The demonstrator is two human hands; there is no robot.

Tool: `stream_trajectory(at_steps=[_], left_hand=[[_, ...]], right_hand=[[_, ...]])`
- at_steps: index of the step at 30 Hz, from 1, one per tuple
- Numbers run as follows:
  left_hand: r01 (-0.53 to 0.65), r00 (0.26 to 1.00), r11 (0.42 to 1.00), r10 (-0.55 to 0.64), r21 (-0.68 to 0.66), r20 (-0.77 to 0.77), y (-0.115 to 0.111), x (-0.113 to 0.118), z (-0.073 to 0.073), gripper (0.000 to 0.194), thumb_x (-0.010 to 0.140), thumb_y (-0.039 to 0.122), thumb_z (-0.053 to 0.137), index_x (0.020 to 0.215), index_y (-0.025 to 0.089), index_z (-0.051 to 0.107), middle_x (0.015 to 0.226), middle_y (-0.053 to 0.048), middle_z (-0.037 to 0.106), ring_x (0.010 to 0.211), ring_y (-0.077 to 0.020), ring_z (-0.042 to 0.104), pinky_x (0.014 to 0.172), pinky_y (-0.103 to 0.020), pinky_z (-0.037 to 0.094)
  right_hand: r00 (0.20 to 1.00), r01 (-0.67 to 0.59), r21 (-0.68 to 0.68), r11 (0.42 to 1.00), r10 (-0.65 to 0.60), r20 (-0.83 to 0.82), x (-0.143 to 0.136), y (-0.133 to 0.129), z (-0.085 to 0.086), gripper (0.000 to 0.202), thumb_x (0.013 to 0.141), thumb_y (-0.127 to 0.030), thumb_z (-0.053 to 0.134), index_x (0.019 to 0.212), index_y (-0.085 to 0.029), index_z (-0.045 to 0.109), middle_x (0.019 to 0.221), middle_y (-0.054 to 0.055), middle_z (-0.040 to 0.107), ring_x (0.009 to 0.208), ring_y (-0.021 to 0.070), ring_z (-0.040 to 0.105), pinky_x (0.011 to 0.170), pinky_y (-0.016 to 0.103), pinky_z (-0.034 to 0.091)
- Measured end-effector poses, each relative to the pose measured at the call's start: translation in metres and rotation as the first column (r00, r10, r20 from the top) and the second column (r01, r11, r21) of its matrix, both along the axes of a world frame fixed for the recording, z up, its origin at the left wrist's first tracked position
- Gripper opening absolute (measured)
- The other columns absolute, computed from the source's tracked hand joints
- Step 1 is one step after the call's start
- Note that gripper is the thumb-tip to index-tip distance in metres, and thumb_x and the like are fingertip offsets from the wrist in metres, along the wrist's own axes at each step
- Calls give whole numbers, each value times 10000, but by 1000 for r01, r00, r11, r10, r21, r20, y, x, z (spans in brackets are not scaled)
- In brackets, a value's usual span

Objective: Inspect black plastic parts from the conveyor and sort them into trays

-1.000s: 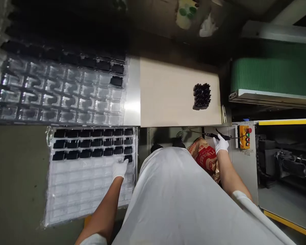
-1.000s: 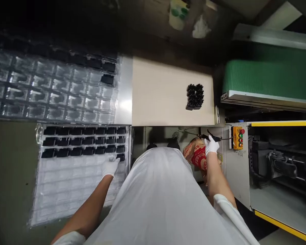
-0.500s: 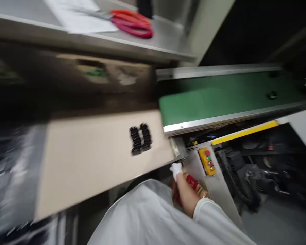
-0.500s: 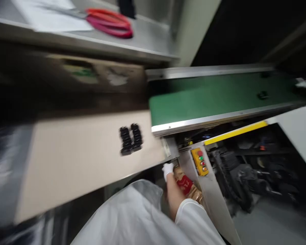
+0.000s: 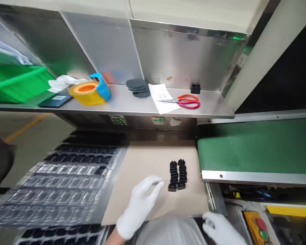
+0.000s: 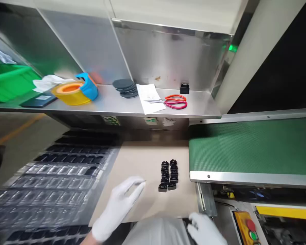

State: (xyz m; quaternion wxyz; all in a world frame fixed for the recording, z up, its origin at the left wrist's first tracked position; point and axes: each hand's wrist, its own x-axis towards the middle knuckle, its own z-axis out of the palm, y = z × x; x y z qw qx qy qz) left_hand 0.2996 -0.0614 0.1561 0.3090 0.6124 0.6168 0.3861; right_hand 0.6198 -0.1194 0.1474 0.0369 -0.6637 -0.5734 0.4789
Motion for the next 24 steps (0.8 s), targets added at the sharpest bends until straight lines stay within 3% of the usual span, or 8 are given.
stream_trajectory(at_steps=[2, 4, 6, 8, 9, 10, 15, 24], left_hand=[[49, 997, 933, -24, 357, -74, 49, -5, 37, 94, 1009, 236, 633, 1007, 208, 723, 1022, 1, 760, 934, -146, 730, 906, -260, 576], [47, 992, 800, 34, 598, -124, 100, -12, 71, 82, 1001, 165, 654, 1066, 187, 699, 1036, -27, 751, 954, -151, 711, 927, -281, 556], [116, 972, 663, 77, 740, -221, 151, -19, 98, 128, 999, 190, 667, 1123, 162, 682, 1122, -86, 744, 1064, -216, 691, 977, -356, 540], [322, 867, 687, 63, 651, -494, 196, -22, 114, 276, 988, 278, 687, 1220, 131, 665, 1257, -152, 702, 1205, -315, 633, 1015, -451, 501], [400, 791, 725, 36, 560, -611, 215, -22, 118, 279, 977, 300, 697, 1187, 118, 674, 1247, -167, 697, 1198, -343, 627, 980, -467, 494], [452, 722, 759, -2, 469, -692, 230, -22, 120, 257, 973, 311, 699, 1139, 114, 686, 1213, -165, 700, 1162, -351, 635, 935, -463, 490], [506, 696, 756, -74, 415, -714, 262, -24, 108, 271, 1066, 335, 577, 919, 164, 727, 986, -78, 732, 957, -274, 680, 777, -414, 443], [509, 753, 731, -123, 454, -646, 261, -33, 111, 338, 1082, 315, 524, 867, 160, 734, 891, -80, 734, 840, -242, 658, 688, -392, 393]], right_hand=[[999, -39, 152, 988, 38, 11, -16, 40, 29, 433, 1006, -483, 535, 1299, -256, 759, 1286, 70, 736, 1214, 272, 691, 1116, 439, 513], [997, -76, 459, 885, 68, 32, -33, 86, 73, 385, 1055, -441, 498, 1250, -247, 767, 1324, 63, 720, 1240, 256, 674, 1122, 417, 505], [997, -80, 814, 575, 63, 54, -53, 145, 117, 284, 1033, -318, 546, 1166, -220, 777, 1209, 60, 759, 1099, 227, 720, 1029, 367, 550], [986, -151, 958, 244, -26, 162, -74, 213, 149, 323, 984, -177, 532, 1201, -174, 772, 1224, 92, 753, 1141, 256, 705, 1079, 398, 517], [971, -222, 958, 178, -53, 235, -83, 247, 159, 402, 946, -120, 503, 1253, -158, 760, 1272, 104, 737, 1200, 280, 681, 1101, 423, 498], [951, -289, 941, 179, -58, 303, -90, 279, 166, 471, 897, -77, 490, 1279, -155, 754, 1302, 108, 727, 1232, 298, 665, 1108, 440, 490], [845, -494, 647, 581, 144, 516, -107, 376, 176, 539, 852, -110, 522, 1326, -218, 753, 1347, 57, 714, 1244, 296, 646, 1096, 419, 487], [839, -425, 468, 775, 144, 524, -90, 360, 200, 426, 758, -208, 607, 1132, -259, 804, 1136, 4, 762, 962, 234, 676, 787, 291, 496]])
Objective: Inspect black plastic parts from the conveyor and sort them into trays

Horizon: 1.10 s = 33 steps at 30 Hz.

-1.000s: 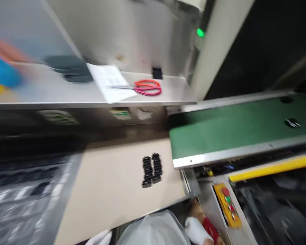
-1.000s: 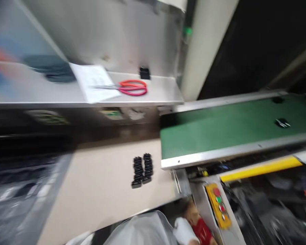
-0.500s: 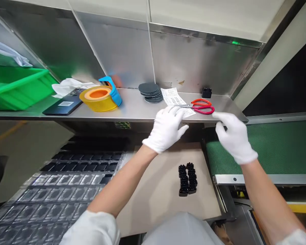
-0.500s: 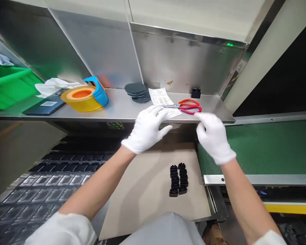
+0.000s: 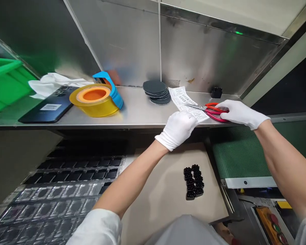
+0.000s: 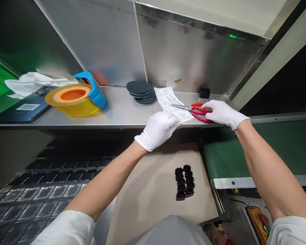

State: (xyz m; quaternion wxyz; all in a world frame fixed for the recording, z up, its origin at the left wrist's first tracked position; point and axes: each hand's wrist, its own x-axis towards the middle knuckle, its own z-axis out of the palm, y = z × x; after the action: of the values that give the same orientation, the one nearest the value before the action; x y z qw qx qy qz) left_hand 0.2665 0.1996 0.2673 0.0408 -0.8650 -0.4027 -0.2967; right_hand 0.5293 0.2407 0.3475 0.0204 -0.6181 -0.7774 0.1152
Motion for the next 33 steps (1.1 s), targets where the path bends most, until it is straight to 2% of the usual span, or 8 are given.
stream_trajectory(at_steps=[4, 9, 13, 17, 21, 24, 27, 33], left_hand=[[84, 989, 979, -59, -186, 138, 18, -8, 16, 361, 1070, 351, 510, 864, 164, 740, 820, -57, 709, 769, -201, 631, 724, -341, 448], [-51, 997, 966, 37, -254, -60, 81, -10, 50, 607, 845, 140, 586, 1447, 196, 643, 1340, -126, 658, 1105, -268, 658, 974, -361, 499], [-64, 896, 846, -185, -530, -404, 119, -1, 80, 613, 750, 252, 689, 1362, 297, 713, 1270, -62, 697, 1036, -264, 669, 942, -356, 517], [-107, 913, 766, -177, -634, -368, 137, 4, 88, 643, 642, 342, 767, 1282, 291, 759, 1132, -47, 744, 961, -257, 671, 868, -345, 524], [-56, 948, 775, -157, -630, -278, 148, -1, 79, 514, 609, 407, 786, 1099, 255, 818, 970, -62, 744, 880, -256, 664, 823, -365, 525], [-37, 957, 791, -148, -611, -250, 152, -6, 75, 463, 625, 434, 783, 1049, 253, 826, 903, -61, 732, 894, -255, 661, 846, -368, 526], [-28, 973, 775, -124, -631, -195, 154, -10, 72, 660, 624, 434, 798, 1260, 257, 772, 1025, -63, 742, 988, -256, 671, 905, -371, 528], [6, 980, 771, -130, -636, -148, 148, -10, 53, 923, 646, 564, 834, 1473, 217, 616, 1353, -99, 666, 1229, -304, 621, 1058, -365, 477]], right_hand=[[984, 140, -1, 990, -139, 112, 16, -4, 0, 389, 700, -240, 678, 1081, -240, 756, 998, 21, 748, 871, 232, 667, 707, 299, 470], [910, 212, -10, 977, -193, 366, 23, -11, 3, 344, 711, -411, 746, 990, -215, 698, 865, 79, 709, 707, 261, 617, 625, 351, 394], [890, 187, -6, 982, -167, 425, 28, -22, 3, 335, 756, -480, 715, 946, -209, 659, 831, 84, 693, 647, 248, 586, 616, 355, 365], [897, 170, 110, 979, -200, 394, 40, -41, -7, 258, 759, -435, 709, 849, -208, 626, 707, 68, 644, 583, 233, 547, 599, 354, 351], [944, 323, 169, 931, -304, -125, 51, -85, -39, 264, 735, -422, 745, 825, -221, 600, 680, 37, 636, 601, 235, 586, 594, 355, 423], [635, 338, -27, 941, -249, -732, 51, -130, -79, 350, 762, -453, 795, 945, -204, 629, 852, 57, 698, 746, 254, 702, 695, 383, 568], [393, 280, -163, 946, -268, -880, 41, -166, -109, 412, 779, -453, 855, 1003, -186, 635, 887, 78, 714, 813, 257, 741, 786, 402, 615], [383, 434, -136, 891, -319, -867, -3, -145, -64, 453, 762, -504, 862, 1009, -192, 646, 669, 9, 620, 527, 169, 560, 510, 302, 470]])
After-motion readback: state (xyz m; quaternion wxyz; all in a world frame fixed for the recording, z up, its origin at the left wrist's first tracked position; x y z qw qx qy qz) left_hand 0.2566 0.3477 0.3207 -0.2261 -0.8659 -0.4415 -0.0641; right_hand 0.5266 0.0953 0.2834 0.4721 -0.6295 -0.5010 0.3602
